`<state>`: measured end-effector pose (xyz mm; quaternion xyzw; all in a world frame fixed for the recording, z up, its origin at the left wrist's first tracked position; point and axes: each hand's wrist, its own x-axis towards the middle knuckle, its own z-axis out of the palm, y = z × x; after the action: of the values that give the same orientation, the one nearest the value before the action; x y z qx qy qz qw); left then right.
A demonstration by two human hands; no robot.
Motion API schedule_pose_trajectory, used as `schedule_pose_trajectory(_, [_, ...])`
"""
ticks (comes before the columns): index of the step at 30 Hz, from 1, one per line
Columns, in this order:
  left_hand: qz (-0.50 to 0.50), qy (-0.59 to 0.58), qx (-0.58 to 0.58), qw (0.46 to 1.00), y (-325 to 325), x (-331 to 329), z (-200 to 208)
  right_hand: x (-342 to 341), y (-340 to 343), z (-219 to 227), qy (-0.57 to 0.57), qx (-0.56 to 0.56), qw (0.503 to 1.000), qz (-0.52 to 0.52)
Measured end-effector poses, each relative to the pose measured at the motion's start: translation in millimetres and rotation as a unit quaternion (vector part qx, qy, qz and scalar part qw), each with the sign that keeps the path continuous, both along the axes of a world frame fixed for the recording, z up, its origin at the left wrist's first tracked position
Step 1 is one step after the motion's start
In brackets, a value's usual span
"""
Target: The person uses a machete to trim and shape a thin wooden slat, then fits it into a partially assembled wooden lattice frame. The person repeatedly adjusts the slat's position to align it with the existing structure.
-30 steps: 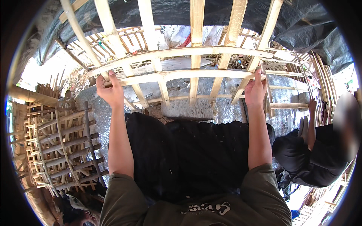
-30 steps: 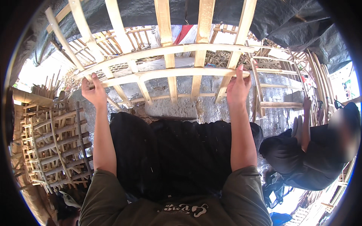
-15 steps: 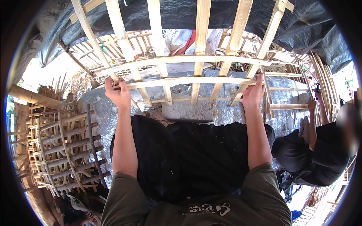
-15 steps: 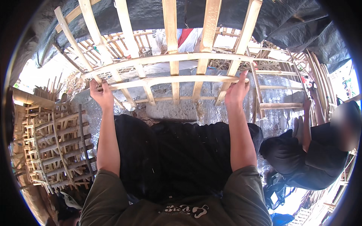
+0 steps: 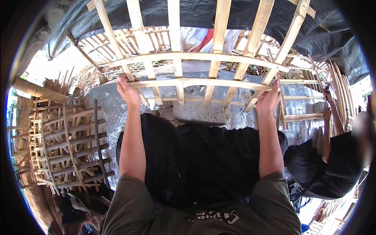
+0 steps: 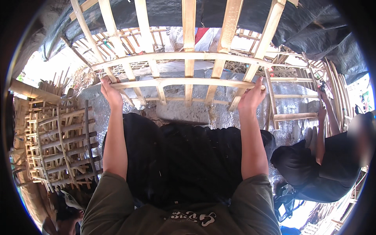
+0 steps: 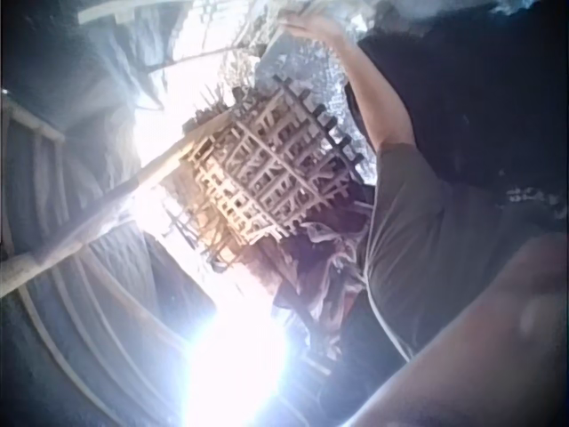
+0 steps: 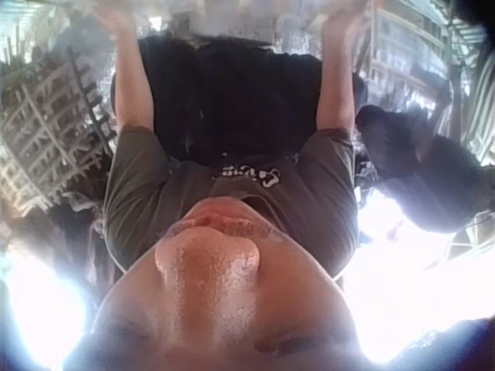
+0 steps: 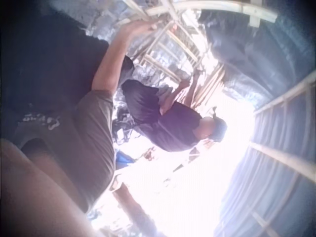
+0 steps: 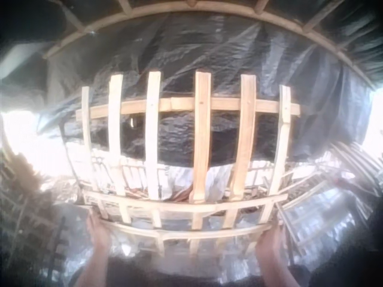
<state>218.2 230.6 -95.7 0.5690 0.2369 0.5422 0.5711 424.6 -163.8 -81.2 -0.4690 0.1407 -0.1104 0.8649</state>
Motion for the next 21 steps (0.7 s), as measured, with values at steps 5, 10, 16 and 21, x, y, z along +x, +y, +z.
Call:
schedule_pose_trajectory(5, [0.026, 0.02, -0.028, 0.999, 0.6, -2.1, 2.6, 9.1, -6.0, -11.2, 0.02, 0.022, 1.0, -0.007])
schedule_pose_trajectory(10, [0.077, 0.07, -0.032, 0.994, -4.8, -4.4, 11.0, -3.1, -9.4, -3.9, 0.021, -0.014, 0.999, 0.02])
schedule_pose_trajectory(16, [0.098, 0.074, -0.043, 0.991, -7.9, -5.0, 16.6, -11.4, -11.6, 6.3, 0.01, 0.012, 0.998, 0.064])
schedule_pose_trajectory(21, [0.041, 0.052, -0.05, 0.997, -5.1, -6.7, 13.6, -1.7, -12.6, -3.4, -0.003, 0.022, 0.999, 0.037])
